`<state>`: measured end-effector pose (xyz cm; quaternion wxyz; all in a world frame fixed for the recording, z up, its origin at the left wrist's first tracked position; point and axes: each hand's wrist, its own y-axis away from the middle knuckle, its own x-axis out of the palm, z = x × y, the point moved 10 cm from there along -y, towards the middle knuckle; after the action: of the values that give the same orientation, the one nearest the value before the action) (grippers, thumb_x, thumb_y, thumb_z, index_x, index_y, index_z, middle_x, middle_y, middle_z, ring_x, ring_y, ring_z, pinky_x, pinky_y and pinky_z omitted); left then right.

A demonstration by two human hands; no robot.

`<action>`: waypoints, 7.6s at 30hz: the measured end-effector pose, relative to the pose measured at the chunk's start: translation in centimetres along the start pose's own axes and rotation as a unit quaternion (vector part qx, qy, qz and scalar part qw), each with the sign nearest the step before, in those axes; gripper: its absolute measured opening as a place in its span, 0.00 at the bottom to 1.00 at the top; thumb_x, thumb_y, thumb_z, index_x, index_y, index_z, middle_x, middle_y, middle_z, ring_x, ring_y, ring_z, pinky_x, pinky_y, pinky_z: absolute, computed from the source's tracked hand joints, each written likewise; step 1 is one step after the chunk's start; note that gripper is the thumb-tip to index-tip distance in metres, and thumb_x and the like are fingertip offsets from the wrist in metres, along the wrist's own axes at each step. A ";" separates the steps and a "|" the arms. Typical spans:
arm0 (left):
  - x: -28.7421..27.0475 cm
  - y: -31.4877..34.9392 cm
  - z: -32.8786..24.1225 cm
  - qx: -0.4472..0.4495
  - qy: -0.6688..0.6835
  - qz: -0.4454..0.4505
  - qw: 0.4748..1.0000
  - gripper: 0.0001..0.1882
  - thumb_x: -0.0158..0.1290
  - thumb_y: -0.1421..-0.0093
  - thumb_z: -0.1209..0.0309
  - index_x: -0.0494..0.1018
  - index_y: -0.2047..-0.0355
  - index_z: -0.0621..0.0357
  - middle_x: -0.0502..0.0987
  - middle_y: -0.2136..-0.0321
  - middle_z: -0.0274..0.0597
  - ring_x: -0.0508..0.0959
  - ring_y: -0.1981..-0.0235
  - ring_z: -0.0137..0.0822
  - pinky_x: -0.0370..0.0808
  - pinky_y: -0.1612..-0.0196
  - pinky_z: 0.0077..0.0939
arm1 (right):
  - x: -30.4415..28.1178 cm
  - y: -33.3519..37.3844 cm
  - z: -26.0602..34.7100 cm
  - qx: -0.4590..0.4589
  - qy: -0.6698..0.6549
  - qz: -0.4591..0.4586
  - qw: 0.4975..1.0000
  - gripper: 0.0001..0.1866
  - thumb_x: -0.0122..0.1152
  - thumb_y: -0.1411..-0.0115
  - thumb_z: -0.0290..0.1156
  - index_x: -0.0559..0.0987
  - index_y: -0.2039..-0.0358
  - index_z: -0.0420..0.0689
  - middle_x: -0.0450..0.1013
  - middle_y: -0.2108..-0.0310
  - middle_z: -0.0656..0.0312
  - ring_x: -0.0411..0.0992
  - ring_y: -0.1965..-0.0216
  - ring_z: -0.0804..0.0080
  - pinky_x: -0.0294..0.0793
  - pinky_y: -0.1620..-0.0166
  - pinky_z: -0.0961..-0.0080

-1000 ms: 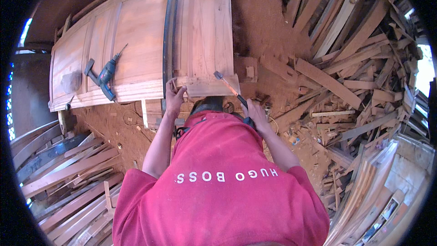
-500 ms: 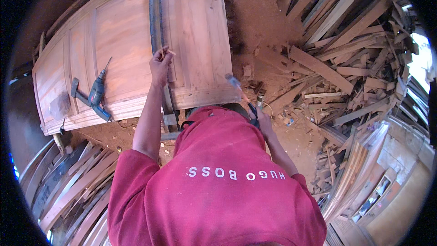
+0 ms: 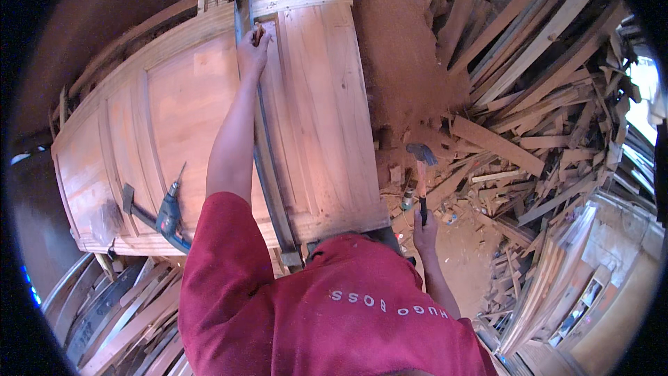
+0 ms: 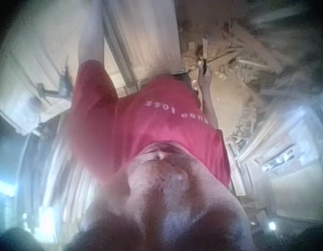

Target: The person hammers wood blocks onto a wooden panel, tightens a large metal bar clamp, uses a power drill on the assembly, and handles small wood pieces from a bag.

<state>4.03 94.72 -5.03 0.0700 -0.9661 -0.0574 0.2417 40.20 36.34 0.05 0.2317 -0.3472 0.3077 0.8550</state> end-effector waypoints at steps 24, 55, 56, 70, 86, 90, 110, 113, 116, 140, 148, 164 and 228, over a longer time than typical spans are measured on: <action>8.5 -9.3 1.1 0.072 -0.314 0.146 0.936 0.19 0.51 0.42 0.40 0.79 0.55 0.25 0.82 0.62 0.37 0.82 0.62 0.45 0.78 0.62 0.36 | 14.1 -14.4 22.3 -0.100 -0.106 0.108 0.983 0.20 0.55 0.35 0.47 0.73 0.65 0.40 0.67 0.83 0.55 0.67 0.80 0.64 0.68 0.73 0.64; 0.3 -4.3 0.4 0.071 -0.351 0.005 0.934 0.16 0.51 0.44 0.65 0.69 0.55 0.48 0.73 0.59 0.39 0.75 0.53 0.43 0.71 0.52 0.49 | 9.8 -22.5 49.2 -0.443 -0.301 -0.091 0.840 0.17 0.47 0.32 0.42 0.70 0.63 0.38 0.67 0.79 0.54 0.70 0.76 0.58 0.69 0.70 0.61; 0.5 -4.3 0.1 0.070 -0.350 0.008 0.934 0.16 0.51 0.44 0.65 0.69 0.55 0.48 0.73 0.59 0.39 0.75 0.53 0.43 0.71 0.52 0.49 | 10.9 -23.2 48.0 -0.450 -0.353 -0.080 0.816 0.17 0.47 0.31 0.42 0.70 0.63 0.38 0.66 0.80 0.56 0.69 0.77 0.61 0.69 0.71 0.62; 0.9 -4.7 0.4 0.060 -0.353 0.010 0.933 0.16 0.51 0.42 0.61 0.69 0.54 0.46 0.73 0.57 0.38 0.73 0.50 0.41 0.69 0.48 0.48 | 19.4 -27.5 38.8 -0.321 -0.037 -0.024 0.946 0.15 0.49 0.33 0.38 0.69 0.60 0.37 0.71 0.71 0.38 0.70 0.67 0.33 0.69 0.62 0.47; 0.3 -4.5 0.5 0.082 -0.359 -0.006 0.930 0.11 0.52 0.44 0.61 0.70 0.61 0.48 0.75 0.63 0.37 0.76 0.56 0.40 0.70 0.55 0.44 | 21.1 -27.7 38.5 -0.235 -0.028 0.055 0.970 0.17 0.51 0.34 0.40 0.68 0.57 0.38 0.73 0.71 0.38 0.72 0.67 0.33 0.67 0.66 0.42; 0.7 -4.9 -0.5 0.094 -0.365 -0.005 0.926 0.12 0.53 0.44 0.60 0.70 0.62 0.48 0.75 0.63 0.37 0.76 0.56 0.40 0.70 0.56 0.43 | 20.3 -27.5 38.9 -0.247 -0.081 0.005 0.966 0.18 0.49 0.34 0.42 0.68 0.55 0.40 0.74 0.71 0.39 0.72 0.65 0.32 0.67 0.62 0.41; 10.2 -5.1 -3.5 -0.110 0.282 0.036 0.952 0.15 0.54 0.38 0.76 0.72 0.50 0.62 0.74 0.65 0.48 0.79 0.65 0.37 0.79 0.62 0.31 | 16.8 -11.0 8.2 -0.089 -0.071 0.106 0.988 0.19 0.53 0.34 0.45 0.71 0.60 0.38 0.69 0.76 0.51 0.70 0.74 0.58 0.70 0.66 0.61; 12.9 -7.0 -3.6 -0.076 0.266 0.054 0.959 0.10 0.55 0.38 0.76 0.76 0.57 0.68 0.73 0.60 0.46 0.80 0.65 0.33 0.81 0.64 0.26 | 17.0 -11.3 8.7 -0.065 -0.070 0.140 0.985 0.19 0.53 0.34 0.44 0.71 0.58 0.38 0.70 0.76 0.51 0.71 0.73 0.59 0.70 0.65 0.62; 15.1 -7.6 -4.8 -0.032 0.291 0.039 0.955 0.11 0.57 0.39 0.74 0.77 0.59 0.71 0.72 0.53 0.46 0.80 0.62 0.33 0.80 0.58 0.25 | 16.1 -11.3 9.5 -0.017 -0.117 0.167 0.979 0.19 0.53 0.34 0.44 0.71 0.58 0.38 0.70 0.76 0.51 0.71 0.73 0.59 0.70 0.66 0.63; 17.9 -8.2 -8.9 0.186 -0.025 0.049 0.981 0.12 0.60 0.41 0.67 0.80 0.61 0.62 0.82 0.64 0.51 0.83 0.64 0.42 0.77 0.59 0.31 | 16.4 -12.1 9.3 0.018 -0.152 0.233 0.960 0.19 0.52 0.34 0.47 0.70 0.64 0.41 0.67 0.78 0.51 0.67 0.75 0.59 0.67 0.68 0.60; 18.1 -8.7 -7.0 0.123 -0.013 0.098 0.988 0.14 0.62 0.42 0.65 0.81 0.61 0.61 0.82 0.64 0.51 0.83 0.63 0.43 0.78 0.59 0.31 | 6.4 -22.4 30.8 -0.294 -0.136 0.005 0.946 0.16 0.52 0.34 0.42 0.68 0.60 0.40 0.70 0.78 0.44 0.72 0.74 0.40 0.70 0.70 0.50; 15.0 -2.8 -6.4 0.178 -0.152 0.047 0.971 0.25 0.56 0.41 0.64 0.69 0.45 0.61 0.72 0.46 0.53 0.70 0.43 0.49 0.65 0.41 0.44 | 0.6 -25.3 44.2 -0.374 -0.234 -0.107 0.891 0.17 0.51 0.34 0.42 0.69 0.66 0.37 0.71 0.77 0.38 0.73 0.70 0.37 0.69 0.69 0.50; 11.9 -0.3 -5.7 0.123 -0.162 0.046 0.978 0.13 0.45 0.42 0.74 0.67 0.55 0.60 0.72 0.55 0.50 0.70 0.47 0.48 0.59 0.38 0.44 | 5.5 -26.1 41.3 -0.434 -0.135 -0.219 0.864 0.20 0.47 0.32 0.45 0.71 0.61 0.38 0.73 0.77 0.50 0.75 0.73 0.48 0.72 0.69 0.61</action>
<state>17.17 96.12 -5.47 0.1671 -0.8996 0.0065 0.4034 33.87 84.08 9.97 0.2786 -0.3528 -0.2125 0.8677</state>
